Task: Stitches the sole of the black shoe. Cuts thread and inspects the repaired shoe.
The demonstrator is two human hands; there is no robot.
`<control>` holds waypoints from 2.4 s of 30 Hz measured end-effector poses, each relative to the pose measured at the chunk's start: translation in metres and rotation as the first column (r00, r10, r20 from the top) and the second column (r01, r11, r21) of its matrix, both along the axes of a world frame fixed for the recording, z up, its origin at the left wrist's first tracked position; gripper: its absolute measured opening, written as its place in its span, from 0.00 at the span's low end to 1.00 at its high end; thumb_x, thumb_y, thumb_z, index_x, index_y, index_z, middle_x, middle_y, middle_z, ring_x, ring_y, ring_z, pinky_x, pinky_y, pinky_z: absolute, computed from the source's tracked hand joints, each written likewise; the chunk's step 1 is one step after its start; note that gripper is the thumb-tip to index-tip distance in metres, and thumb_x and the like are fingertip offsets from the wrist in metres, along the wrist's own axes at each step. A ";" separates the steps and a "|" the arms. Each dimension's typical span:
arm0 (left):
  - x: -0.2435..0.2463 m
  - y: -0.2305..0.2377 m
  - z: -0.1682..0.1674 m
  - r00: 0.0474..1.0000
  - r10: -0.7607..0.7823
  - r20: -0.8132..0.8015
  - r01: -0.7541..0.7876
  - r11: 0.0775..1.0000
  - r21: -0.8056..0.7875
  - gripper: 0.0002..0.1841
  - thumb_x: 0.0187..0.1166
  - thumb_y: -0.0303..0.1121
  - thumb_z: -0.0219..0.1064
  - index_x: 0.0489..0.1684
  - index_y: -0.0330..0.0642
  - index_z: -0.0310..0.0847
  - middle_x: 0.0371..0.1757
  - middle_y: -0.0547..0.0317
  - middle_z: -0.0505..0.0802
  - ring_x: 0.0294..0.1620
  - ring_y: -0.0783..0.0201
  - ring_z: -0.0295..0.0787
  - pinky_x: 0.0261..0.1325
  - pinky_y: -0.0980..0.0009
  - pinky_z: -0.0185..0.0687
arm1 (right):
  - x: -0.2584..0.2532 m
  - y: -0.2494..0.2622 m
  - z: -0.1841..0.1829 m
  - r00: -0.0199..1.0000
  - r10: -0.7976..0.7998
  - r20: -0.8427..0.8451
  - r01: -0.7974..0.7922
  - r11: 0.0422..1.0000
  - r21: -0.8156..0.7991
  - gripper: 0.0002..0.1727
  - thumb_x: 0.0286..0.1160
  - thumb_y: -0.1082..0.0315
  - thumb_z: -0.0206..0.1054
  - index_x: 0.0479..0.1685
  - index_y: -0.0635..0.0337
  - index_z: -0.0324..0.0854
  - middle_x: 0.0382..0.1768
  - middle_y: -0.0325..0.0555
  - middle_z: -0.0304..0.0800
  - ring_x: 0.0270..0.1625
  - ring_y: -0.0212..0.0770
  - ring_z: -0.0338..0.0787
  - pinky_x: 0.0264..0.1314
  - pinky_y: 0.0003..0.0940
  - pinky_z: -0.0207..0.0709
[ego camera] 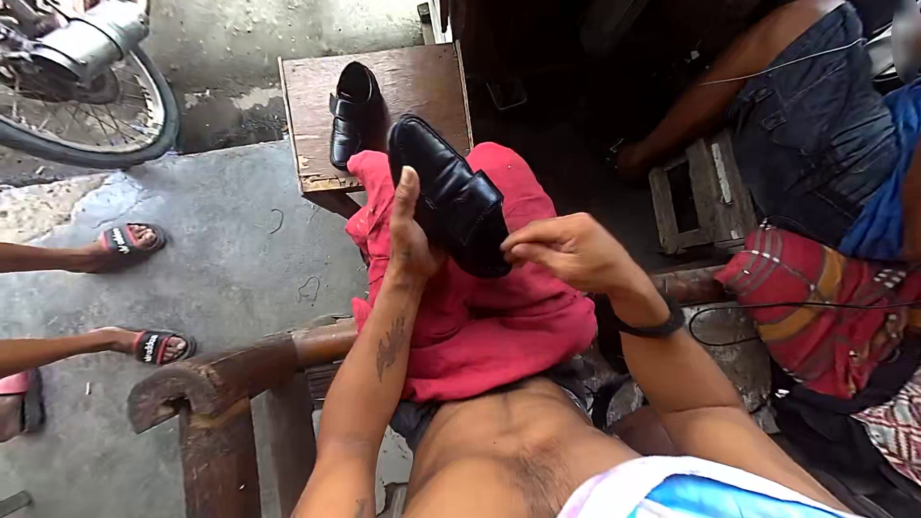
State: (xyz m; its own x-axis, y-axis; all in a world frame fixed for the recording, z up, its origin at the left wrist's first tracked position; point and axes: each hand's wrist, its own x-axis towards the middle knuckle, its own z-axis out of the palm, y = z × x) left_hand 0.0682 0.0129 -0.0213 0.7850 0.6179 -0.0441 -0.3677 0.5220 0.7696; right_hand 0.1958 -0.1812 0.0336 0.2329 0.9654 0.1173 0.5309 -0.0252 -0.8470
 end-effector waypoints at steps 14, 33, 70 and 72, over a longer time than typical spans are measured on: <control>0.010 -0.003 -0.007 0.993 0.034 0.114 -0.035 0.999 0.012 0.24 0.86 0.57 0.52 0.65 0.51 0.75 0.55 0.60 0.92 0.60 0.64 0.90 0.66 0.57 0.87 | 0.001 0.050 -0.048 0.955 -0.277 -0.108 0.245 0.939 -0.243 0.10 0.79 0.65 0.66 0.52 0.51 0.88 0.43 0.38 0.95 0.48 0.33 0.93 0.56 0.48 0.87; -0.022 0.008 -0.016 0.914 0.212 -0.347 0.231 0.432 0.872 0.39 0.69 0.45 0.82 0.76 0.36 0.66 0.46 0.54 0.91 0.48 0.61 0.91 0.57 0.60 0.88 | 0.017 0.090 0.010 0.825 0.045 0.564 0.365 0.719 -0.591 0.15 0.79 0.61 0.54 0.51 0.53 0.85 0.43 0.56 0.92 0.53 0.62 0.91 0.45 0.67 0.76; 0.024 0.035 0.067 0.793 0.009 -0.610 0.392 -0.773 0.498 0.17 0.82 0.23 0.54 0.27 0.33 0.90 0.35 0.48 0.93 0.52 0.49 0.89 0.74 0.53 0.68 | 0.016 0.075 -0.026 0.986 -0.156 0.057 0.165 0.939 -0.303 0.24 0.86 0.62 0.47 0.63 0.61 0.87 0.51 0.57 0.93 0.57 0.48 0.90 0.61 0.57 0.76; 0.026 0.036 0.077 0.747 0.069 -0.662 0.457 -0.776 0.434 0.16 0.81 0.23 0.57 0.25 0.33 0.89 0.37 0.49 0.93 0.54 0.50 0.87 0.74 0.55 0.68 | 0.019 0.073 -0.041 0.981 -0.189 0.046 0.194 0.959 -0.208 0.23 0.84 0.62 0.50 0.60 0.59 0.89 0.48 0.59 0.94 0.55 0.54 0.91 0.57 0.67 0.76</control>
State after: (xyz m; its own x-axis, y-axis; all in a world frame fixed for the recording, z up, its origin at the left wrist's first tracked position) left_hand 0.0937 0.0486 0.0556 0.8896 -0.3979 -0.2243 -0.4084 -0.9128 -0.0003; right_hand 0.2145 -0.1081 -0.0070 0.4155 0.9065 -0.0753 0.5200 -0.3047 -0.7980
